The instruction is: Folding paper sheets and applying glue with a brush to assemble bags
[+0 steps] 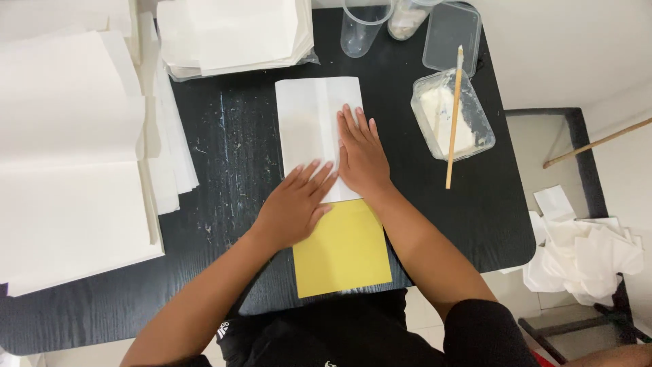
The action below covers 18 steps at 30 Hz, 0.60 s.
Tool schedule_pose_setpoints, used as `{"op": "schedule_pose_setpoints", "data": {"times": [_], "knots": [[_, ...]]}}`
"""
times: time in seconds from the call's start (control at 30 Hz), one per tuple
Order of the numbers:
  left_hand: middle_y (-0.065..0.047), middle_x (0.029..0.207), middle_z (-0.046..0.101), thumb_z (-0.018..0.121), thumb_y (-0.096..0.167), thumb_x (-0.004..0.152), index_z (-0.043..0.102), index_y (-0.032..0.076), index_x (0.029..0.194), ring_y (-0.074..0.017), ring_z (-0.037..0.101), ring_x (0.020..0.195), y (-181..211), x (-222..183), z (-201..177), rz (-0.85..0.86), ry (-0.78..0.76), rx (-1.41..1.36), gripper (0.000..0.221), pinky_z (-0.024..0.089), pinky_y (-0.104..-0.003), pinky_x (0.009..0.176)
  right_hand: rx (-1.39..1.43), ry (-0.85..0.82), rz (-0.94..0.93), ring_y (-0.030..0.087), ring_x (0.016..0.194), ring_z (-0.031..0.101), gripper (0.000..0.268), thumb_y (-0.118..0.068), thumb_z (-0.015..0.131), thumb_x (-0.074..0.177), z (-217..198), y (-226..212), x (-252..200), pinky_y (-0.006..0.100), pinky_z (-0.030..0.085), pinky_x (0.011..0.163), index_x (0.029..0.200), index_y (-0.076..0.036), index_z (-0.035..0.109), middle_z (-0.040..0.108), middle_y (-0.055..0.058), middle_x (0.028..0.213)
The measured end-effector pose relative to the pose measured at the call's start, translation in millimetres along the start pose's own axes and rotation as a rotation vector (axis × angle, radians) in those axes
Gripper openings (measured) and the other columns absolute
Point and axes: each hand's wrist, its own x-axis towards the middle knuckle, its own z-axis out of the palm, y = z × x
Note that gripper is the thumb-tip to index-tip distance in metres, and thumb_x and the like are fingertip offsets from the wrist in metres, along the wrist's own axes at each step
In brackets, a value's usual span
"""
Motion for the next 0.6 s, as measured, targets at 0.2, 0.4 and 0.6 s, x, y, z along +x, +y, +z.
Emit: {"op": "schedule_pose_setpoints", "data": {"times": [0.2,0.4,0.6], "knots": [[-0.006,0.167,0.035,0.03,0.049,0.109,0.033,0.018,0.163,-0.0288,0.031,0.154,-12.4,-11.7,-3.1,-0.074,0.019,0.017,0.062,0.022,-0.047,0.127,0.01,-0.021,-0.035,0.037,0.158,0.017,0.055,-0.013,0.036,0.11,5.5,-14.9,-1.0,0.052,0.009,0.128,0.164,-0.005,0.029,0.019,0.018,0.172],[-0.009,0.164,0.041,0.035,0.052,0.109,0.041,0.018,0.16,-0.0334,0.038,0.151,-52.5,19.3,10.7,-0.092,0.15,0.073,0.061,0.03,-0.052,0.123,-0.103,-0.204,-0.085,0.04,0.157,0.02,0.057,-0.019,0.037,0.109,-10.6,-7.9,12.3,0.056,0.016,0.126,0.164,-0.006,0.028,0.021,0.022,0.17],[-0.004,0.165,0.042,0.035,0.054,0.11,0.039,0.019,0.163,-0.0292,0.035,0.153,-84.0,68.7,2.2,-0.175,0.149,0.125,0.063,0.026,-0.049,0.125,-0.087,-0.054,-0.097,0.034,0.159,0.017,0.055,-0.018,0.04,0.111,-4.1,9.1,26.2,0.052,0.01,0.127,0.164,-0.006,0.032,0.023,0.014,0.172]]}}
